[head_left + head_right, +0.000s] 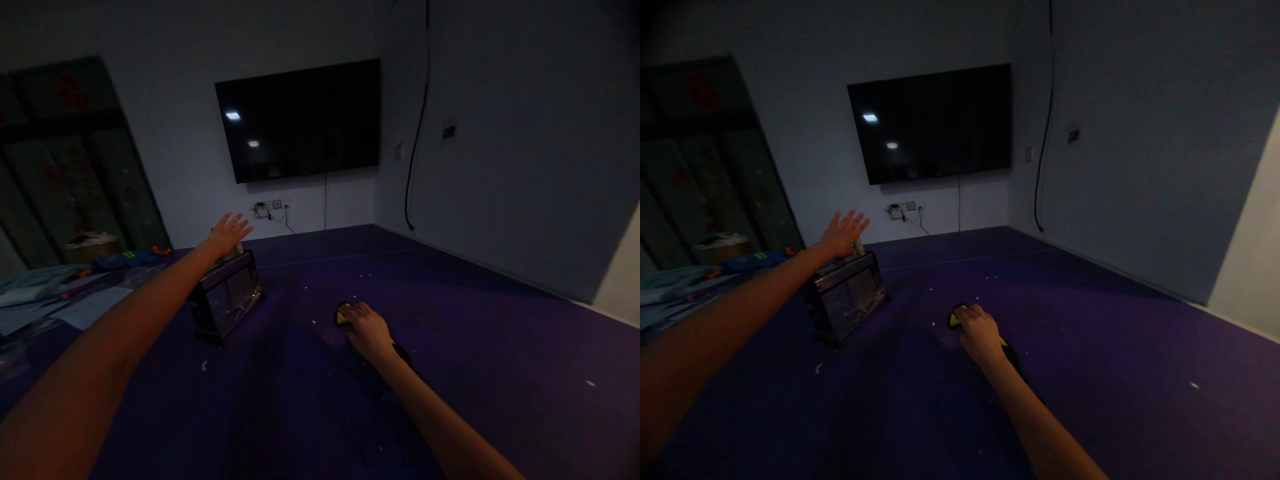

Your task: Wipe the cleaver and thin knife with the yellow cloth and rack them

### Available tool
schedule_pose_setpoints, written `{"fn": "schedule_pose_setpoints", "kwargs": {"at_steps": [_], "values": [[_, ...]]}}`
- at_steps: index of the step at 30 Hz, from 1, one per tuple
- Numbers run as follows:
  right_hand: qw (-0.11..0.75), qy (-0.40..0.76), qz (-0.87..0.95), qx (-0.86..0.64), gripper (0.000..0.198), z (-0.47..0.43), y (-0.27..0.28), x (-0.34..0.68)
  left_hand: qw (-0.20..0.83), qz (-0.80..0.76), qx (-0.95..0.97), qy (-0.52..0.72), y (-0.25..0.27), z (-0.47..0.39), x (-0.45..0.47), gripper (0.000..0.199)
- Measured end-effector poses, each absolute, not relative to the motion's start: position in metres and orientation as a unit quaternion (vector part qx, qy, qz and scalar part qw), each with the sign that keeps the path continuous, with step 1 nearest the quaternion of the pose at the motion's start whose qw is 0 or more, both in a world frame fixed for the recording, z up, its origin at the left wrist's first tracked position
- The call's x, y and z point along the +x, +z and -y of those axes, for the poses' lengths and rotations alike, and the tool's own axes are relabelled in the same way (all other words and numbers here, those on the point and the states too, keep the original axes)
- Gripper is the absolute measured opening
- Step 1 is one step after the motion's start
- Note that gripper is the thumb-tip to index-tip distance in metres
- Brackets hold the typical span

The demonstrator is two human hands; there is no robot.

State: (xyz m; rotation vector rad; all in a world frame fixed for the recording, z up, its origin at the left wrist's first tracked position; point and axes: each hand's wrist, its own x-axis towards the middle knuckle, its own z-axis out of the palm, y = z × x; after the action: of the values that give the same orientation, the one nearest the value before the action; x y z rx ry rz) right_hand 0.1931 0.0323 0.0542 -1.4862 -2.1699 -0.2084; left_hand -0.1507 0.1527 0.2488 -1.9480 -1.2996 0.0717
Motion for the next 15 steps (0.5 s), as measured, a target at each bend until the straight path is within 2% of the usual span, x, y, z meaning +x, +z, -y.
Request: {"fn": "schedule_pose_setpoints", "kwargs": {"at_steps": [2, 4, 6, 8, 11, 15], "values": [[0.253, -0.078, 0.794, -0.548, 0.055, -0.032, 0.054, 0.193, 0.369, 0.61, -0.693, -0.103, 0.25, -0.144, -0.148, 0.096], [0.252, -0.079, 0.794, -0.548, 0.054, -0.031, 0.055, 0.193, 0.28, 0.714, -0.602, -0.222, 0.249, -0.137, -0.148, 0.107], [0.248, -0.078, 0.795, -0.549, 0.054, -0.03, 0.056, 0.192, 0.163, 0.774, -0.549, -0.269, 0.246, -0.134, -0.154, 0.097], [0.244, -0.077, 0.795, -0.55, 0.054, -0.029, 0.057, 0.192, 0.092, 0.793, -0.539, -0.271, 0.243, -0.133, -0.162, 0.074], [0.242, -0.081, 0.795, -0.55, 0.053, -0.029, 0.057, 0.192, 0.093, 0.788, -0.537, -0.287, 0.245, -0.134, -0.173, 0.051], [0.242, -0.083, 0.8, -0.542, 0.054, -0.029, 0.055, 0.192, 0.129, 0.769, -0.521, -0.346, 0.268, -0.135, -0.179, 0.045]]}}
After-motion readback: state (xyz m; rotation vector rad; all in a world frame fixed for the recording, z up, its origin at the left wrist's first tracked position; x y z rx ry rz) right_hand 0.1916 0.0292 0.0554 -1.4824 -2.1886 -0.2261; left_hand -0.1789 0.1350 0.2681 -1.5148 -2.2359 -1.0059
